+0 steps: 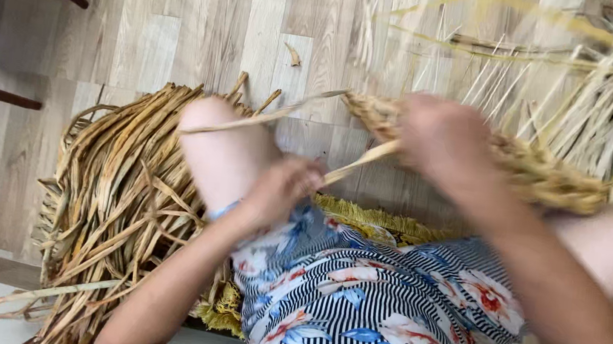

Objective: The person weaves a basket by taking dried plant fibers and threading them through the upright frame by hand.

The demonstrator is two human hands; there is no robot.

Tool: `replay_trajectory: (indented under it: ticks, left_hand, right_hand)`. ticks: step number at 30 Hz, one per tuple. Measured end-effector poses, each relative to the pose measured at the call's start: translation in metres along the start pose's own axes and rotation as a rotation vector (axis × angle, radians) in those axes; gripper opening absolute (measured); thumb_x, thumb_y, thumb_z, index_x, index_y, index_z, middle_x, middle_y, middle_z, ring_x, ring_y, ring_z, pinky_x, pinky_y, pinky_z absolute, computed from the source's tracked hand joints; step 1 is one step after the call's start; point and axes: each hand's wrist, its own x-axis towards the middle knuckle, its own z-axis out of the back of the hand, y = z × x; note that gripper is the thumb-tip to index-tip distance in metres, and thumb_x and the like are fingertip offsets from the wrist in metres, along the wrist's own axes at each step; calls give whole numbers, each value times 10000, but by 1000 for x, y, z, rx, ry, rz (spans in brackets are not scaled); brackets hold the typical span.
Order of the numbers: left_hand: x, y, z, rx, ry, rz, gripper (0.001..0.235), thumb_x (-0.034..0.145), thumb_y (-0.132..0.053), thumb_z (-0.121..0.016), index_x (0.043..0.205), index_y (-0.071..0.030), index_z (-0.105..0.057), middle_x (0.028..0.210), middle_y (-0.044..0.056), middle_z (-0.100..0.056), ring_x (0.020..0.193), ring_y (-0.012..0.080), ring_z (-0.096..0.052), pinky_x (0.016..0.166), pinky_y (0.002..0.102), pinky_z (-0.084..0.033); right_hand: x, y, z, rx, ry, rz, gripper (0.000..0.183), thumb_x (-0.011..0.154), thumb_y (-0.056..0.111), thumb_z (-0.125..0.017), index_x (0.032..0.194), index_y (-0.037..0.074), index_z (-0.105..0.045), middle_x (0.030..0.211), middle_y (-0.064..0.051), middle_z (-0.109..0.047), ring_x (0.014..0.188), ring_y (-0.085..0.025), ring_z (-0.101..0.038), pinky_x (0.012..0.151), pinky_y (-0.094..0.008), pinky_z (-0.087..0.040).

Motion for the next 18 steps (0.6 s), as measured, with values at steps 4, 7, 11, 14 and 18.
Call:
replay_trajectory:
  ticks: [4,7,11,14,18]
  left_hand:
    - [51,80,49,-133,-295,187,397,1048,-301,-547,1322,-29,-638,1101,182,-706,1021,272,-658,881,381,-535]
    - [94,134,68,-265,-547,351,469,1035,-380,-573,1268,20,-645,1134,234,-691,1048,341,-696,875,351,-527]
    - [133,174,58,-60,-500,416,547,1052,-448,-510,1299,32,-598,1164,278,-672,1098,396,-662,931,420,-507]
    - [133,194,36,174,-368,488,627,1069,-517,-448,1331,44,-550,1194,322,-652,1148,452,-627,986,489,-486]
    - [110,175,17,287,-179,510,632,1046,-519,-440,1325,40,-531,1224,327,-651,1169,474,-619,1007,534,-472]
  right_hand:
    - [-36,-33,42,12,-244,42,150,1019,188,-712,902,95,-691,688,-49,-651,521,-186,-597,498,-366,-512]
    - [-75,-59,68,118,-355,18,140,1024,183,-706,1022,44,-688,793,-87,-654,644,-208,-630,592,-375,-515]
    - [-113,-100,34,268,-181,-203,148,984,188,-689,984,41,-701,721,-77,-655,561,-182,-633,513,-354,-497]
    - [-141,-130,-44,288,-1,-339,110,961,222,-706,1021,133,-732,745,-43,-684,616,-201,-654,581,-374,-534]
    - [-186,-167,-116,239,-18,-442,169,1004,263,-726,1070,110,-698,876,-89,-689,789,-257,-676,735,-423,-553]
